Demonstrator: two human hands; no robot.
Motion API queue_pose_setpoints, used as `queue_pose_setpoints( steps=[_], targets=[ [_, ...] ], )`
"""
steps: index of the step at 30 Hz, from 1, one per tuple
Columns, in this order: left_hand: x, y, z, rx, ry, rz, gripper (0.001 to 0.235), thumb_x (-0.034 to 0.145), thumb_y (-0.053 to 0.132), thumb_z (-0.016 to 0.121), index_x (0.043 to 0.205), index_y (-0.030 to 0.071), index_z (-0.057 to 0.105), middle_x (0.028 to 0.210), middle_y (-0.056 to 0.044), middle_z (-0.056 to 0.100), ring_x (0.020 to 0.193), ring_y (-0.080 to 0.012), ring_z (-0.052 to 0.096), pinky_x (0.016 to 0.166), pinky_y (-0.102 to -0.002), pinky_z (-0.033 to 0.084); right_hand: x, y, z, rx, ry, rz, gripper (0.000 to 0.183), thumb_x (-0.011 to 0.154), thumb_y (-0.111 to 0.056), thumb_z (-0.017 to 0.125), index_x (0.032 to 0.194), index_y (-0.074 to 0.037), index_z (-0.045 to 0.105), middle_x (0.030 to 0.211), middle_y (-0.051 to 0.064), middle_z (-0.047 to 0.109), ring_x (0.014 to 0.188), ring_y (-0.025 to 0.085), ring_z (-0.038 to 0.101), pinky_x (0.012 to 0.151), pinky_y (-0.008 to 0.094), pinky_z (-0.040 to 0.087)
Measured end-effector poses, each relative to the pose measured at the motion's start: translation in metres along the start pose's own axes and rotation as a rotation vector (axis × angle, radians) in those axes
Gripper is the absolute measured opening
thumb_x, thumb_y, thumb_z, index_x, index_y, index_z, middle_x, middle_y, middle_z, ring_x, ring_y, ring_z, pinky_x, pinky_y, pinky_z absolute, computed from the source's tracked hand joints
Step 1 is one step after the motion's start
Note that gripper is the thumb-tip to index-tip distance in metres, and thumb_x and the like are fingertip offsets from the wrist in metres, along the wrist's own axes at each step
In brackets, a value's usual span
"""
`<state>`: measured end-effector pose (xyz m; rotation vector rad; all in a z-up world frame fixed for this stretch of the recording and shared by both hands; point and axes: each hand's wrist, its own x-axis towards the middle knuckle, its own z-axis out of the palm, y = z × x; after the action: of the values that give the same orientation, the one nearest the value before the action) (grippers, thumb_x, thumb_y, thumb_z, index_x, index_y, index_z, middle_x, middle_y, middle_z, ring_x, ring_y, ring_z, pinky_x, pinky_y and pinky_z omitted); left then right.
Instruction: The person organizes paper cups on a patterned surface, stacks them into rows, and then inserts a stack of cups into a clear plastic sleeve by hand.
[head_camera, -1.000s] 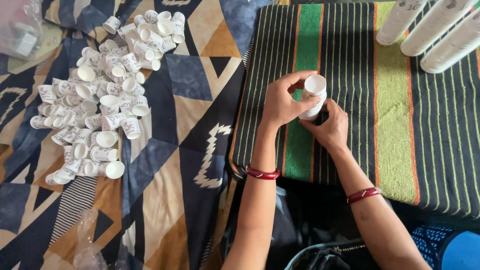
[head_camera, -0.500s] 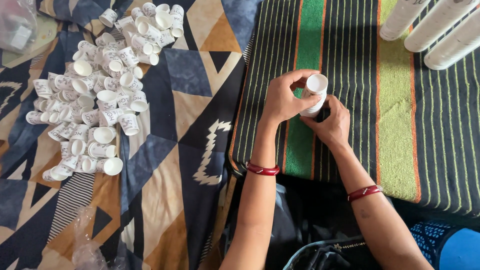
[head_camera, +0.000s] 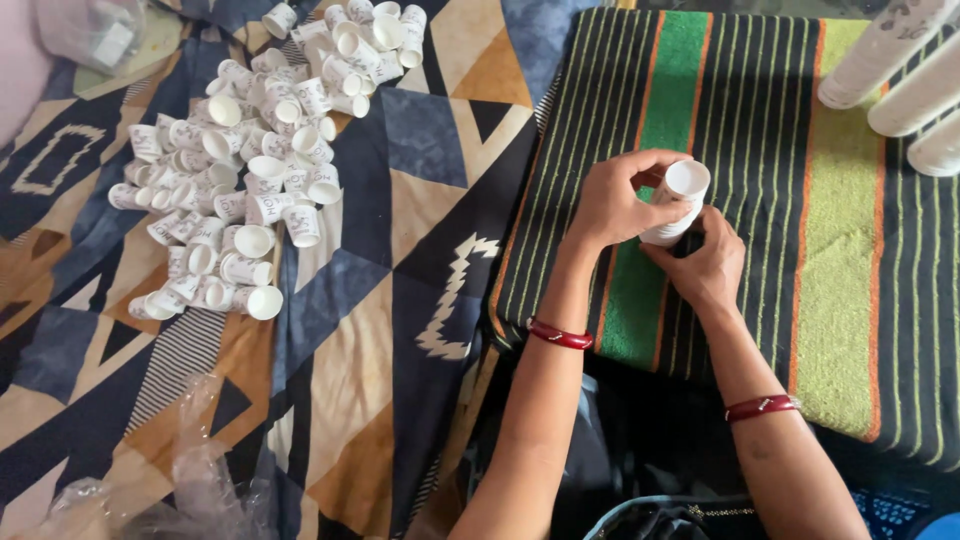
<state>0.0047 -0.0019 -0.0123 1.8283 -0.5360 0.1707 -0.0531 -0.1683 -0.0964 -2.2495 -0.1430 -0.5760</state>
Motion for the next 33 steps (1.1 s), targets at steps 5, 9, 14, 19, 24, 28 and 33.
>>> queue_pose_setpoints(
  steps=[5,9,14,19,24,28,33],
  targets=[
    [0.003,-0.004,-0.015,-0.121,-0.009,0.055,0.063,0.072,0.030,0.089,0.130,0.013,0.069,0.120,-0.006,0.074,0.110,-0.0161,0.071,0.093,-0.032,0.060,-0.002,0.002,-0.001,0.010,-0.017,0.022,0.056,0.071,-0.029,0.098,0.107,-0.002,0.065,0.100,0.015,0.071,0.095,0.033,0.070,0.085,0.044,0.055],
    [0.018,-0.032,-0.048,-0.175,0.408,-0.056,0.050,0.083,0.039,0.084,0.123,0.013,0.073,0.118,-0.005,0.076,0.110,-0.0162,0.070,0.090,-0.033,0.058,0.001,0.002,-0.002,-0.003,-0.036,0.063,0.057,0.071,-0.029,0.098,0.109,-0.002,0.067,0.104,0.015,0.072,0.095,0.031,0.071,0.086,0.042,0.056],
    [0.031,-0.110,-0.150,0.492,0.887,0.049,0.028,0.080,0.032,0.084,0.100,0.016,0.073,0.096,0.000,0.076,0.094,-0.0199,0.071,0.085,-0.038,0.054,-0.004,0.009,0.000,-0.042,-0.033,0.029,0.056,0.075,-0.031,0.098,0.109,-0.001,0.067,0.106,0.014,0.073,0.101,0.030,0.072,0.090,0.041,0.056],
    [0.031,-0.143,-0.241,0.929,1.041,0.081,0.034,0.072,0.027,0.086,0.097,0.016,0.068,0.099,-0.002,0.073,0.101,-0.0300,0.066,0.096,-0.045,0.050,-0.010,0.012,-0.001,-0.062,-0.061,0.077,0.054,0.078,-0.032,0.098,0.110,-0.001,0.068,0.108,0.014,0.073,0.102,0.029,0.072,0.093,0.041,0.057],
    [0.040,-0.163,-0.292,1.096,1.136,-0.348,0.071,0.062,0.042,0.091,0.120,0.015,0.059,0.120,-0.005,0.062,0.119,-0.0294,0.055,0.095,-0.049,0.045,-0.011,0.006,-0.005,-0.130,-0.065,0.027,0.057,0.079,-0.030,0.096,0.118,-0.001,0.066,0.120,0.015,0.074,0.112,0.028,0.072,0.099,0.038,0.056],
    [0.042,-0.210,-0.310,1.210,1.152,-0.348,0.080,0.062,0.047,0.091,0.127,0.017,0.055,0.129,-0.004,0.057,0.126,-0.0276,0.049,0.104,-0.051,0.040,-0.009,0.004,-0.005,-0.215,-0.080,0.015,0.059,0.079,-0.031,0.097,0.118,0.000,0.066,0.121,0.015,0.073,0.114,0.028,0.072,0.102,0.039,0.057],
    [0.050,-0.250,-0.326,1.341,1.166,-0.246,0.087,0.068,0.049,0.090,0.140,0.021,0.050,0.135,0.000,0.054,0.130,-0.0261,0.047,0.108,-0.053,0.034,-0.016,0.018,-0.004,-0.341,-0.135,0.049,0.061,0.080,-0.034,0.097,0.120,0.000,0.066,0.122,0.015,0.073,0.113,0.027,0.072,0.100,0.038,0.058]
  ],
)
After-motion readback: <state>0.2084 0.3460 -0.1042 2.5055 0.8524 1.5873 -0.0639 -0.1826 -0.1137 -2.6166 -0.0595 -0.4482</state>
